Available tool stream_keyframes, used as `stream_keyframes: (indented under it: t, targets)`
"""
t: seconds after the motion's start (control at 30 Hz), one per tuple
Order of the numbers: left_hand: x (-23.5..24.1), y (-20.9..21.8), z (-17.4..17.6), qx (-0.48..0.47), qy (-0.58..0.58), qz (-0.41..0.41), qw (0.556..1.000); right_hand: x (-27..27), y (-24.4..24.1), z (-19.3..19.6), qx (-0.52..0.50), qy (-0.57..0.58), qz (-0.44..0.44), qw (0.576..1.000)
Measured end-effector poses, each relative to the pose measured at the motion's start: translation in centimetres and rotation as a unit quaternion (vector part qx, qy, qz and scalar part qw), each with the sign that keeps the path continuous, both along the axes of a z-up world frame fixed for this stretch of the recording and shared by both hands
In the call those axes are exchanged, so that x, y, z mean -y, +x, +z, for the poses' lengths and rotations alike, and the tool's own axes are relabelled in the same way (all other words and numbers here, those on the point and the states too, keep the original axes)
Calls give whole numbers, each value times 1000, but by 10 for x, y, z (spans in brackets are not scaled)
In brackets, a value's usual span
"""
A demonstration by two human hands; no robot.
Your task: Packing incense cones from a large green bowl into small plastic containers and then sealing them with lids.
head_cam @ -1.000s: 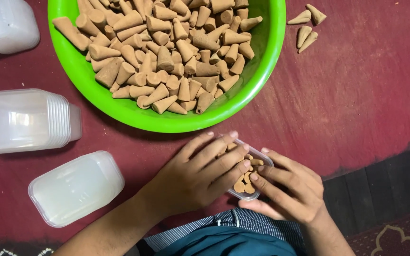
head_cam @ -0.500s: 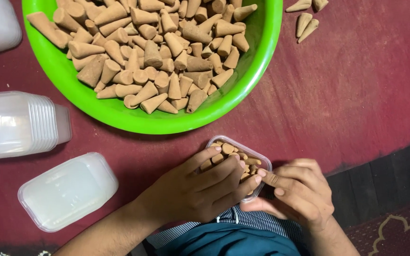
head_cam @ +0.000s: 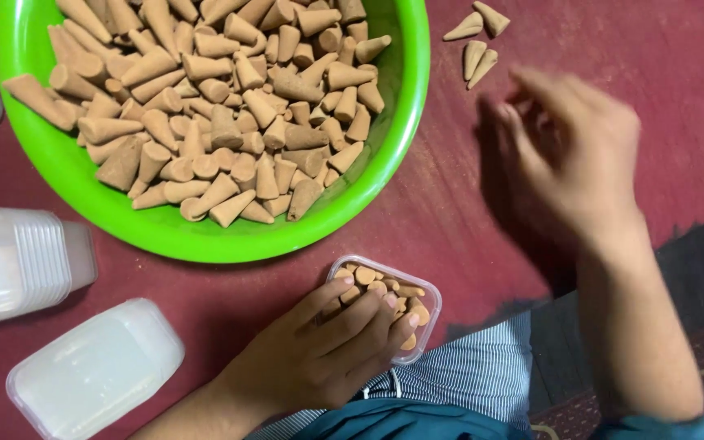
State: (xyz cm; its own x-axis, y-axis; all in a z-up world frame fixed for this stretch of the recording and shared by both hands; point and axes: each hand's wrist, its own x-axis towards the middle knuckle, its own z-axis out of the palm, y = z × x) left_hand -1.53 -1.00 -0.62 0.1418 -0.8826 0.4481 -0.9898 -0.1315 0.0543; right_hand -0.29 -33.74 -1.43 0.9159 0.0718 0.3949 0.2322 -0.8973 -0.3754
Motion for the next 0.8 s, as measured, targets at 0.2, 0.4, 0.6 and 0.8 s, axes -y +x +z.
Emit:
stream_keyframes:
  t: [0.2,0.4,0.6,0.8]
  targets:
    - [1,1,2,-7,8,16,1000,13,52,-23,-70,-113,-61,989]
    - [0,-1,3,-63,-13,28,998,20,44,-29,-52,45,-23,997]
    - [-2,-3,3,-51,16,34,998,0,7,0,33,140,80,986]
    - [-1,-1,1,-37,27,33,998,-37,-52,17,3,193,224,955]
